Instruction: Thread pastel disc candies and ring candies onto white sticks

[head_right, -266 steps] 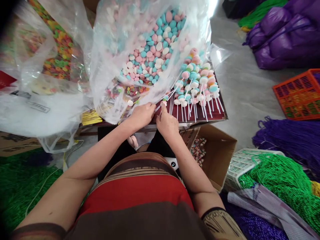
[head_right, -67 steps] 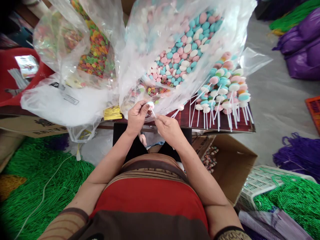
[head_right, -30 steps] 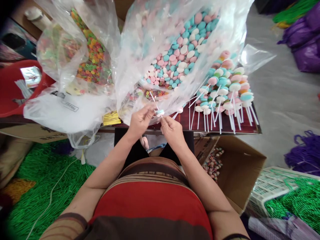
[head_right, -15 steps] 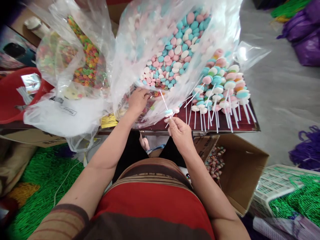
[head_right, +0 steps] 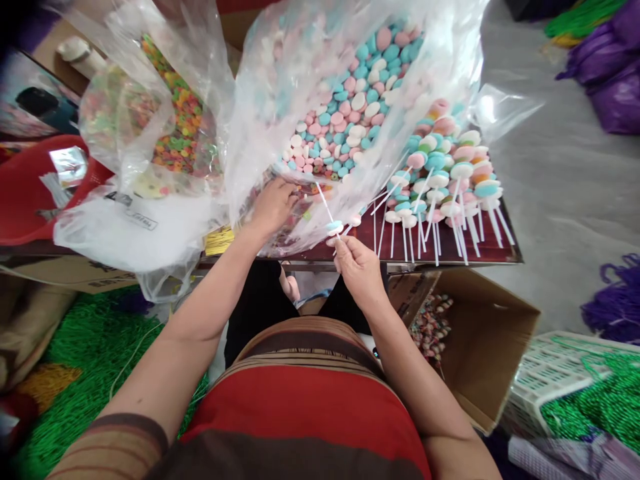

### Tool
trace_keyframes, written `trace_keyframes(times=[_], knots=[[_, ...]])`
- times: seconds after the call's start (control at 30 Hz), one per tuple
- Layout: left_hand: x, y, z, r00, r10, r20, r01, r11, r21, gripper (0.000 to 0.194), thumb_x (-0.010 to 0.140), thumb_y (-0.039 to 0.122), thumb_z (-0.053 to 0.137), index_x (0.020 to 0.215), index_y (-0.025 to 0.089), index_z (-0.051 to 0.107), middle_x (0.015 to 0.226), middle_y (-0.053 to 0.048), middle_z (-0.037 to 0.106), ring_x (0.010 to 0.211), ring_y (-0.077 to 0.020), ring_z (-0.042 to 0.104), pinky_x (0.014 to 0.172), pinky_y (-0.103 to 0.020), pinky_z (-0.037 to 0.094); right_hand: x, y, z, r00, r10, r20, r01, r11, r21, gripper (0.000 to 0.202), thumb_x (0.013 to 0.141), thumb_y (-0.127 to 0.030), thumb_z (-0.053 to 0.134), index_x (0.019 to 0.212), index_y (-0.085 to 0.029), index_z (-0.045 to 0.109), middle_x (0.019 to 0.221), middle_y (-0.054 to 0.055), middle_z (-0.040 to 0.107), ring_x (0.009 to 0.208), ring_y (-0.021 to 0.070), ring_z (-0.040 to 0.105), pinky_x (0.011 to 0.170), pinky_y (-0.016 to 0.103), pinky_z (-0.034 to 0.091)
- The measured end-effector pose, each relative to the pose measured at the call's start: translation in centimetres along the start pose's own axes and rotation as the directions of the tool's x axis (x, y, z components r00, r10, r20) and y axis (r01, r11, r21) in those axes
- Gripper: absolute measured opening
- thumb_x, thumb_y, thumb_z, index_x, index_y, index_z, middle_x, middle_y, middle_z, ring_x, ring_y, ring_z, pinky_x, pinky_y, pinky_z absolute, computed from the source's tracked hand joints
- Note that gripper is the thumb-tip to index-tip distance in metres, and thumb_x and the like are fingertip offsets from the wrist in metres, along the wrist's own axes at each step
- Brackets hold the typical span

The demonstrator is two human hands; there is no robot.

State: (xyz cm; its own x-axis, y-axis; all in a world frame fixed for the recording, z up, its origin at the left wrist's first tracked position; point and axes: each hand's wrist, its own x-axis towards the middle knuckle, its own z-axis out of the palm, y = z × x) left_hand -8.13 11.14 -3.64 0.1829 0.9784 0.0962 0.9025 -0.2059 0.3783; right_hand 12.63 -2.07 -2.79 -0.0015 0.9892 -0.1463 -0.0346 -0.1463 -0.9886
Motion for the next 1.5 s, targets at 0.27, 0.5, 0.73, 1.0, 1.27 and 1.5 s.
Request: trace_keyframes(times=[0.27, 0.5, 0.73, 1.0, 1.27, 1.5], knots=[[-0.3, -0.1, -1.0, 0.995, -0.079, -0.060, 0.074, 0.993, -0.087, 0.016, 0.090, 0.013, 0.058, 0.098, 0.020, 0.070, 0.114, -0.012, 0.074, 0.112, -0.0285, 0.066, 0.104, -0.042, 0.051, -0.1, 0.2, 0.0, 1.000, -0.013, 0.011, 0.014, 0.999, -0.051, 0.043, 0.092, -0.062, 0.067, 0.092, -0.020, 0.070, 0.052, -0.008, 0.041, 0.047, 0.0092, 0.032, 0.047, 0.026, 0.021], [-2.0, 0.5, -2.5, 0.935, -0.339, 0.107, 0.227, 0.336, -0.914, 0.005, 0.085, 0.016, 0.068, 0.089, 0.019, 0.068, 0.085, 0.000, 0.072, 0.074, -0.0112, 0.066, 0.077, -0.025, 0.054, 0.0, -0.3, 0.4, 0.991, -0.006, 0.132, 0.034, 0.977, -0.210, 0.041, 0.095, -0.057, 0.063, 0.094, -0.018, 0.075, 0.052, -0.006, 0.045, 0.049, 0.0115, 0.037, 0.049, 0.027, 0.028], [-3.8, 2.5, -2.7, 0.902, -0.326, 0.283, 0.251, -0.138, -0.958, 0.009, 0.082, 0.020, 0.080, 0.086, 0.018, 0.072, 0.073, 0.002, 0.069, 0.062, -0.0076, 0.064, 0.061, -0.020, 0.050, -0.3, -0.6, 0.9, 0.991, -0.083, 0.108, 0.108, 0.961, -0.254, 0.039, 0.095, -0.057, 0.062, 0.089, -0.021, 0.076, 0.055, -0.003, 0.043, 0.055, 0.0149, 0.041, 0.050, 0.027, 0.029], [-4.4, 2.9, -2.9, 0.909, -0.254, 0.329, 0.285, -0.197, -0.938, 0.011, 0.082, 0.021, 0.081, 0.087, 0.016, 0.073, 0.073, 0.001, 0.070, 0.063, -0.0064, 0.063, 0.057, -0.018, 0.044, -0.7, -1.1, 0.6, 0.990, -0.094, 0.100, 0.122, 0.937, -0.328, 0.033, 0.097, -0.043, 0.058, 0.093, -0.018, 0.078, 0.057, -0.003, 0.043, 0.056, 0.0137, 0.039, 0.051, 0.026, 0.029], [-4.6, 3.2, -2.3, 0.909, -0.244, 0.338, 0.284, -0.228, -0.931, 0.004, 0.088, 0.017, 0.072, 0.084, 0.015, 0.073, 0.067, 0.000, 0.067, 0.060, -0.0077, 0.062, 0.055, -0.020, 0.043, -0.8, -1.5, 0.6, 0.984, -0.146, 0.102, 0.173, 0.913, -0.370, 0.033, 0.097, -0.041, 0.056, 0.089, -0.018, 0.078, 0.059, -0.001, 0.048, 0.055, 0.0133, 0.040, 0.053, 0.026, 0.032], [-4.5, 3.9, -2.4, 0.866, -0.309, 0.393, 0.301, -0.306, -0.903, 0.011, 0.090, 0.025, 0.074, 0.089, 0.016, 0.070, 0.066, 0.003, 0.065, 0.055, -0.0062, 0.059, 0.055, -0.020, 0.043, -0.8, -1.4, 0.7, 0.984, -0.159, 0.086, 0.180, 0.905, -0.385, 0.031, 0.096, -0.041, 0.057, 0.087, -0.019, 0.077, 0.060, -0.001, 0.050, 0.056, 0.0136, 0.041, 0.055, 0.026, 0.034]])
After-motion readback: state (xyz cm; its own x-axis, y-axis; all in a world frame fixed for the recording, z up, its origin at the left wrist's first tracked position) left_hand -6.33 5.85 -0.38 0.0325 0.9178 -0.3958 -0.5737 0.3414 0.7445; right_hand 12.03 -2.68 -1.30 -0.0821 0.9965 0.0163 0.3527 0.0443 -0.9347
